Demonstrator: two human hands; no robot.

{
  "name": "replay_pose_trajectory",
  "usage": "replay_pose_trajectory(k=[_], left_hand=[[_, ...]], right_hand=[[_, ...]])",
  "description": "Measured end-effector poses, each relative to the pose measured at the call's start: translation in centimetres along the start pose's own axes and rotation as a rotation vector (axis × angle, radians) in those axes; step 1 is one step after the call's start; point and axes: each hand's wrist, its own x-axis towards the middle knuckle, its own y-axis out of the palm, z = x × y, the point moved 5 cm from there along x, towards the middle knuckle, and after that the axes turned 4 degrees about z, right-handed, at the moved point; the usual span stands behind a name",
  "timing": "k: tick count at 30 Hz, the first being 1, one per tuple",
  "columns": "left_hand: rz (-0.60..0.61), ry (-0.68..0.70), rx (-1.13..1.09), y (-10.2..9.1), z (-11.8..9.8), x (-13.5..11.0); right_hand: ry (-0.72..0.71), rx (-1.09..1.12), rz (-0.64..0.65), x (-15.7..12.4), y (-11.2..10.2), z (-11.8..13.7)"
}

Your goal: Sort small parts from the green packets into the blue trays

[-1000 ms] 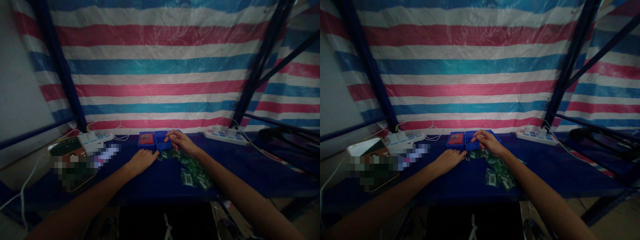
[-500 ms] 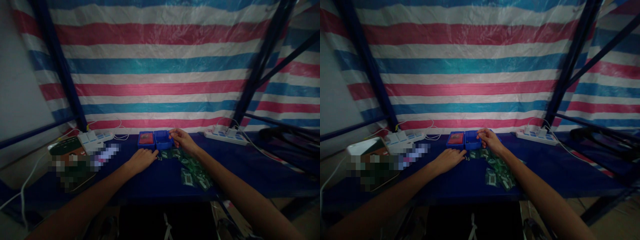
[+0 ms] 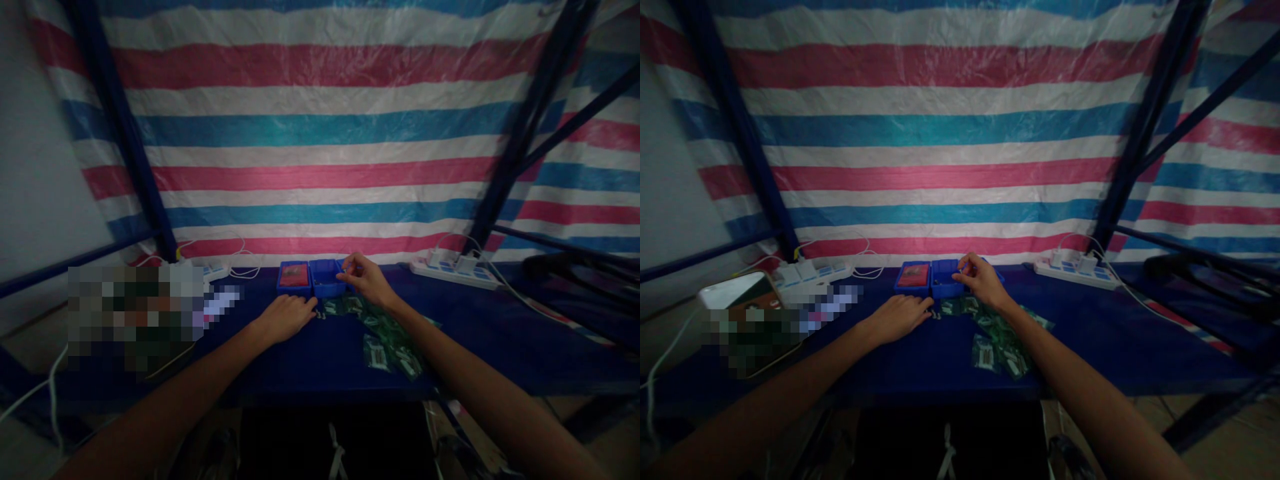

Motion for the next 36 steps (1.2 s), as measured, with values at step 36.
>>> replay_pose_trajectory(k=[36], left_hand=[[-0.156,0.237,-0.348,-2.8,-0.8,-0.7]], right_hand=[[0.037,0.192,0.093,0.2,0.5,-0.2]])
